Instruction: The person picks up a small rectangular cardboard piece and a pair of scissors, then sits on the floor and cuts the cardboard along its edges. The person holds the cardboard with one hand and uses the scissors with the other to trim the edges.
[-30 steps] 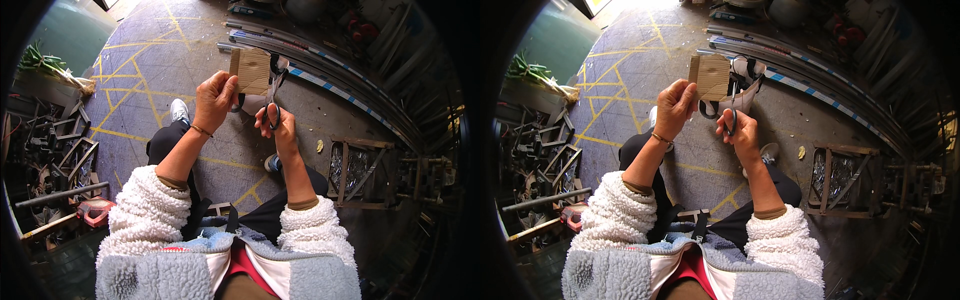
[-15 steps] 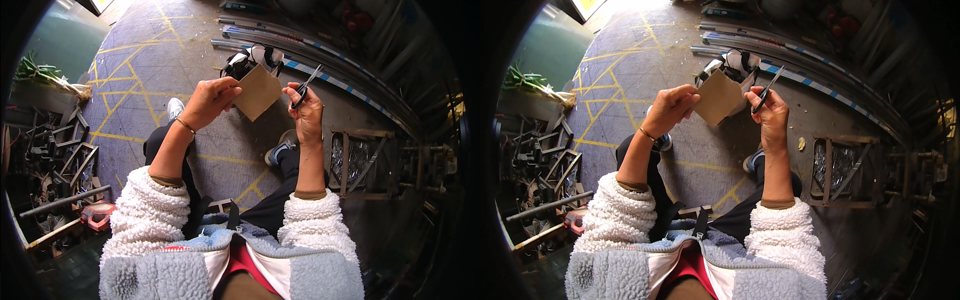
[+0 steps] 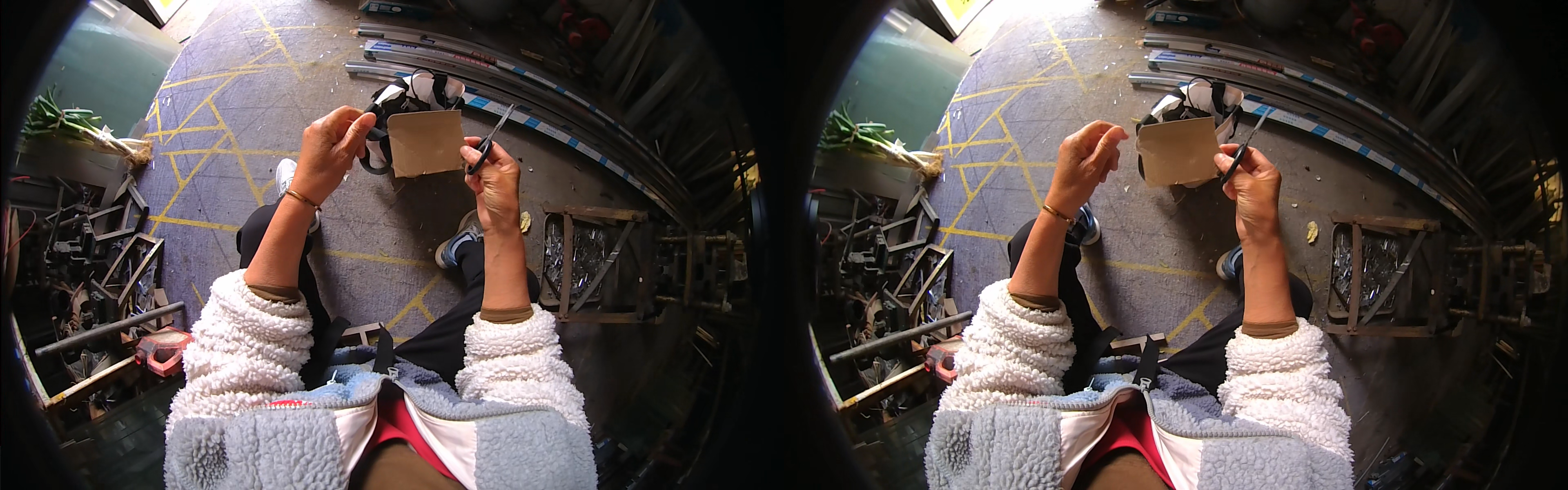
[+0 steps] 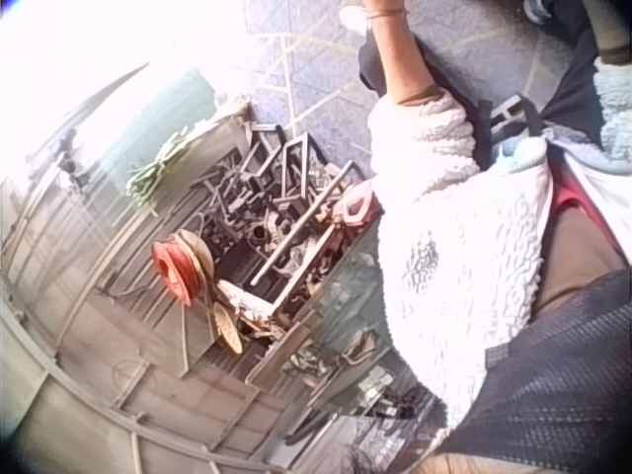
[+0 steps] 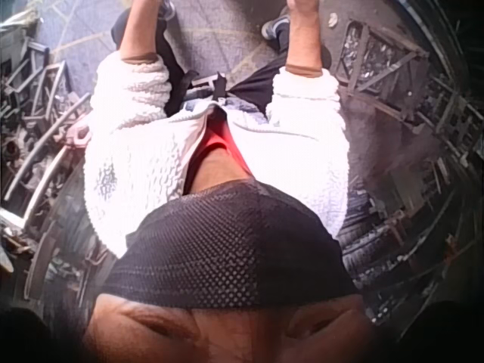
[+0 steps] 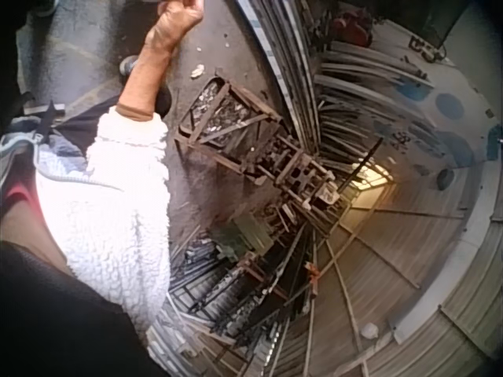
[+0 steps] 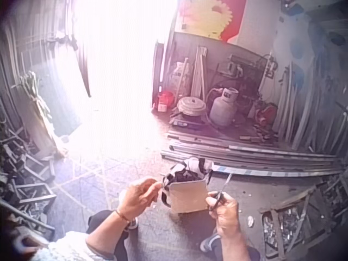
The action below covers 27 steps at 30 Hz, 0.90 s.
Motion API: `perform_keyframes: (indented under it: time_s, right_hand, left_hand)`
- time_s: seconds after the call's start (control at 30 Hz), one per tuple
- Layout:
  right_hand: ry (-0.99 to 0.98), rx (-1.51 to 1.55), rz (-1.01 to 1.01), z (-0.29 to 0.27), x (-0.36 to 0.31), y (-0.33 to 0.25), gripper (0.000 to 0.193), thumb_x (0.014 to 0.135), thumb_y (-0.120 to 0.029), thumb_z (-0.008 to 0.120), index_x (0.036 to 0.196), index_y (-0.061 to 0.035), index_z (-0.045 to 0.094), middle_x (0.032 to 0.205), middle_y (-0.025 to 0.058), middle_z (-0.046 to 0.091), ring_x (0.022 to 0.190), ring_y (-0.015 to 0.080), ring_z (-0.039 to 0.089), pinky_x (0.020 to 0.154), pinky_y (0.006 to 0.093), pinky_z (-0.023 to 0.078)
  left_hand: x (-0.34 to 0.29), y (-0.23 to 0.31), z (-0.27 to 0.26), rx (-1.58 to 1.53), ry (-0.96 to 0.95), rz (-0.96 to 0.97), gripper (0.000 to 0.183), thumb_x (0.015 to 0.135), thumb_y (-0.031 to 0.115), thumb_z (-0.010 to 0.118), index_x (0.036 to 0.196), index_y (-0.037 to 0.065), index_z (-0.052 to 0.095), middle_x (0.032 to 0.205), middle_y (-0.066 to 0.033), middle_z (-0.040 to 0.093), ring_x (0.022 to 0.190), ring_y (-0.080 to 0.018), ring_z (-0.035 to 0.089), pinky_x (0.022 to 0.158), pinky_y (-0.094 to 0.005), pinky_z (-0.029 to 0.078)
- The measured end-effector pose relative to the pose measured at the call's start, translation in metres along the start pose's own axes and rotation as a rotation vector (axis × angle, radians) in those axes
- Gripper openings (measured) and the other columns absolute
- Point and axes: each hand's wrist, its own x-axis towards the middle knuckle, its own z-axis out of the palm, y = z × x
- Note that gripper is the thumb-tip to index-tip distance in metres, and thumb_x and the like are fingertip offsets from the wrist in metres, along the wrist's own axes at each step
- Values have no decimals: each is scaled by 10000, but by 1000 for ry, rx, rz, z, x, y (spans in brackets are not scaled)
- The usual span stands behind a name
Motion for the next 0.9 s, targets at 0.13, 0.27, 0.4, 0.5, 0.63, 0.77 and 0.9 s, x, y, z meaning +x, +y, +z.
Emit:
perform_keyframes:
  time_s: [0.13,0.27,0.4,0.5,0.63,0.77,0.9]
  right_hand:
    - [129,32,-22,1,2,3,172,851,-42,730,1011,-19,674,765,-37,614,523,-11,478,458,117,372]
    - [166,62,-46,3,2,4,151,846,-30,729,989,-27,682,750,-36,612,499,-2,460,441,139,340]
    - [178,52,-69,4,2,7,161,847,-45,731,997,-30,677,737,-42,592,504,3,452,443,151,327]
    - [170,35,-91,3,-1,8,198,848,-85,737,1027,-35,667,738,-56,557,525,3,443,455,153,332]
    - [198,29,-107,8,-2,8,223,846,-105,731,1046,-38,657,717,-64,511,534,13,417,459,168,309]
    - [181,39,-114,8,-2,8,197,852,-77,717,1034,-36,655,668,-53,516,503,17,419,444,171,306]
    - [175,83,-101,6,0,12,178,846,-41,722,1012,-31,659,686,-31,562,477,23,429,417,170,311]
  left_hand:
    - [-2,-2,-1,34,-66,88,182,964,211,649,874,61,601,588,27,528,493,-23,451,428,-191,338]
    - [-7,-3,7,-86,-198,38,131,946,174,667,1008,62,642,682,19,615,614,-43,568,521,-191,436]
    - [-6,-8,10,-32,-182,-17,153,950,190,666,918,40,666,714,10,637,647,-47,586,559,-201,467]
    - [-4,-12,10,12,-85,-60,219,900,161,713,763,6,641,655,-28,642,624,-68,611,560,-244,495]
    - [-4,-9,17,-155,16,181,173,912,166,703,924,16,617,682,-34,636,592,-69,594,528,-240,481]
    - [-7,-5,17,-267,-64,-55,228,1000,232,572,948,23,644,658,-27,630,561,-61,581,502,-225,469]
    - [-9,-4,20,-255,-82,-42,182,995,155,518,992,24,644,714,-25,646,590,-68,588,514,-218,474]
